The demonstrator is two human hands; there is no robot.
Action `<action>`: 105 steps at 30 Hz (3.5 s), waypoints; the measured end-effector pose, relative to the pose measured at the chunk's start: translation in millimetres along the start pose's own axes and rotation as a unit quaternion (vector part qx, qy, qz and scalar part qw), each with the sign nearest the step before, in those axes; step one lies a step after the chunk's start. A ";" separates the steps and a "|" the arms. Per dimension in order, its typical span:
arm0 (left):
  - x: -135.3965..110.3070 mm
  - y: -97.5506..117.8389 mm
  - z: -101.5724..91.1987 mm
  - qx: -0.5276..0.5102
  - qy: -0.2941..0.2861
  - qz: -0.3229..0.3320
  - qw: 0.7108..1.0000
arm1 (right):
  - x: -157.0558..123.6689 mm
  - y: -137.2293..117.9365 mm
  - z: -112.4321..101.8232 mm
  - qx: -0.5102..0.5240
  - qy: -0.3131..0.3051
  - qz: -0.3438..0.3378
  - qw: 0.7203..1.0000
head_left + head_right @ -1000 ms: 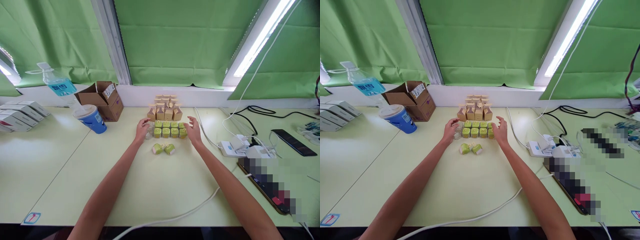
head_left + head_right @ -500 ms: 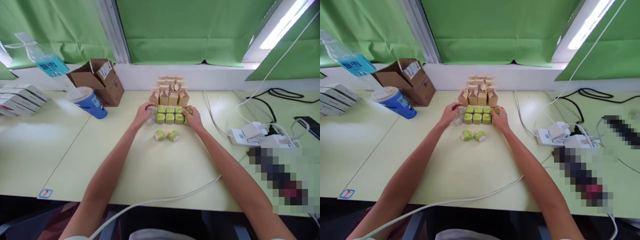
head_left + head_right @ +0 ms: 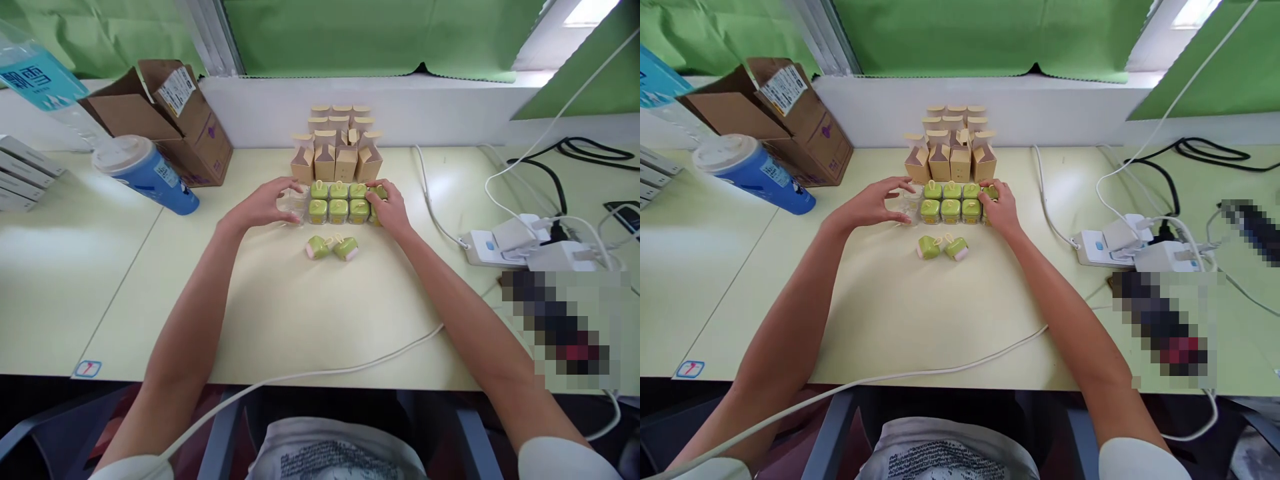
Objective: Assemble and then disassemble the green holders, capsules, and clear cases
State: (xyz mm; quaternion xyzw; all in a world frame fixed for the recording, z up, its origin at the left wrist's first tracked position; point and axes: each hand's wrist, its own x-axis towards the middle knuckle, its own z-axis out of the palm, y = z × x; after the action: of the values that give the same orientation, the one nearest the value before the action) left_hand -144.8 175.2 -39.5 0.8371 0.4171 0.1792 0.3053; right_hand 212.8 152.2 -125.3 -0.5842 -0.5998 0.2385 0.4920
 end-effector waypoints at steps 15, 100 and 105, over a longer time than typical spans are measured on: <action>4.7 -8.1 5.9 -0.003 -0.057 -0.015 0.998 | -4.5 -7.2 13.4 0.057 0.014 0.015 0.998; 13.3 1.5 3.3 0.112 -0.060 0.012 0.992 | -23.6 -97.5 71.7 -0.086 -0.197 -0.178 0.960; 14.0 -6.0 1.1 0.113 -0.055 0.008 0.992 | 21.0 -99.2 69.4 -0.099 -0.151 -0.165 0.970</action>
State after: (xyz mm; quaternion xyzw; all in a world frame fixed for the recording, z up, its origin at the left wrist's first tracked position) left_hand -139.5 189.0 -43.7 0.8783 0.4102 0.0867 0.2298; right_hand 109.7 171.6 -61.3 -0.4802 -0.7760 0.1789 0.3678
